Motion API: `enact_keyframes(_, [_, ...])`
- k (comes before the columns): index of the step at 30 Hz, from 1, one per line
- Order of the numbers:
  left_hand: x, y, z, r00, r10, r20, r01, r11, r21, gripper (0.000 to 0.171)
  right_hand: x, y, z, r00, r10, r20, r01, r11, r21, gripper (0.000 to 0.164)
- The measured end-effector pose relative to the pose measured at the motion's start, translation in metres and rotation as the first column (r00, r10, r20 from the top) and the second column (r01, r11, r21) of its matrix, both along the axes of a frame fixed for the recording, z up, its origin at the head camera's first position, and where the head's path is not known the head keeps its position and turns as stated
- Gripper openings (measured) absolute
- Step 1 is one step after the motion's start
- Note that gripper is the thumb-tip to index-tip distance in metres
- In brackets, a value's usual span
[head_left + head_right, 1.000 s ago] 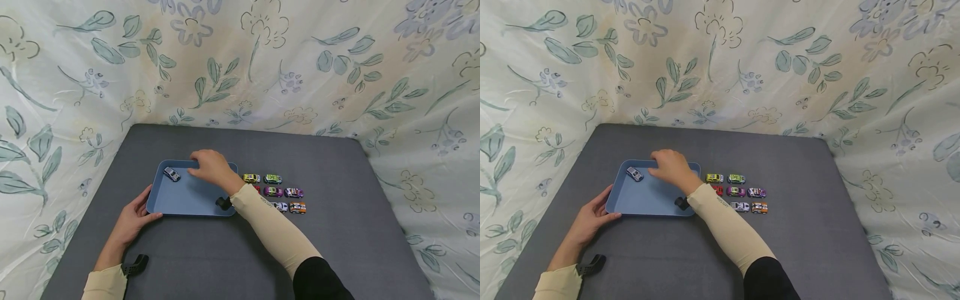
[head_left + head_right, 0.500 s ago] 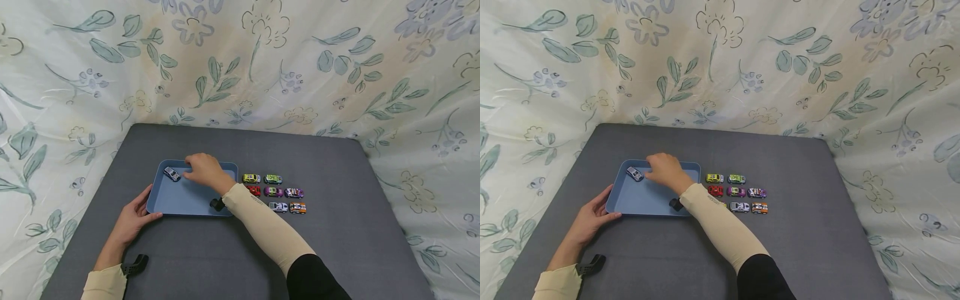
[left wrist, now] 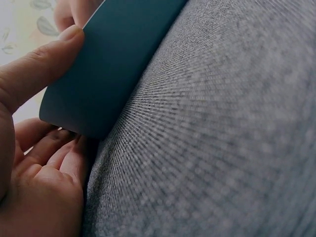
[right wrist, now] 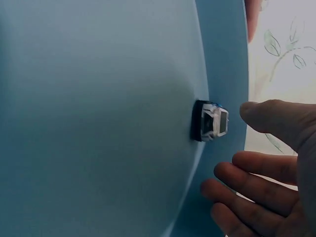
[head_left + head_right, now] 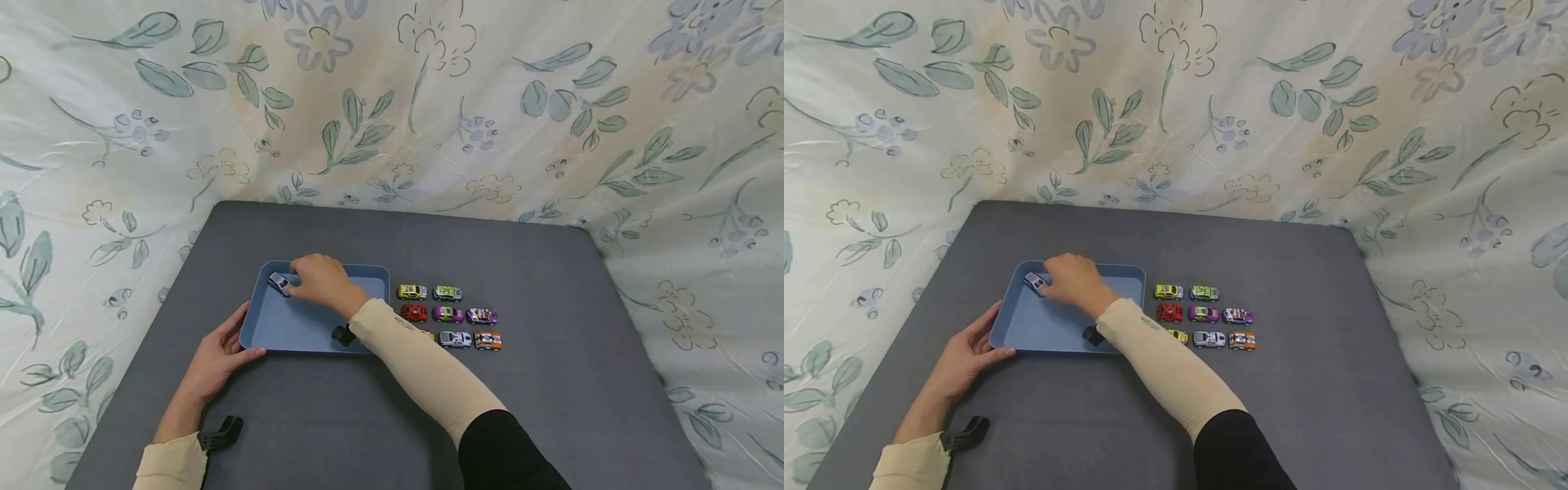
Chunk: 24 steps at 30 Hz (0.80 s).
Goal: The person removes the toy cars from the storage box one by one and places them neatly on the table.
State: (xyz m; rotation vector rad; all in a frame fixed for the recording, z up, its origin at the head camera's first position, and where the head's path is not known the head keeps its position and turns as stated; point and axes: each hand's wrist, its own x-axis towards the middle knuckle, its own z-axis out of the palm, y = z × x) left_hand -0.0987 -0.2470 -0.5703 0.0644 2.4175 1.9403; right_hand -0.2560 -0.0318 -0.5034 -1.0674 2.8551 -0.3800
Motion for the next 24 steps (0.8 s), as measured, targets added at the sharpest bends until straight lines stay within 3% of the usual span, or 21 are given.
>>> enact_keyframes(12, [0.001,0.001,0.006,1.0,-0.009,0.0,0.009,1.0,0.004,0.099,-0.002,-0.012,-0.009,1.0,-0.012,0.011,0.012,1.0,-0.006,0.021])
enact_keyframes(24, [0.0,-0.001,0.009,1.0,-0.002,0.016,0.002,1.0,0.002,0.101,0.0,-0.022,-0.014,0.999,-0.032,-0.017,0.032,0.999,-0.011,0.024])
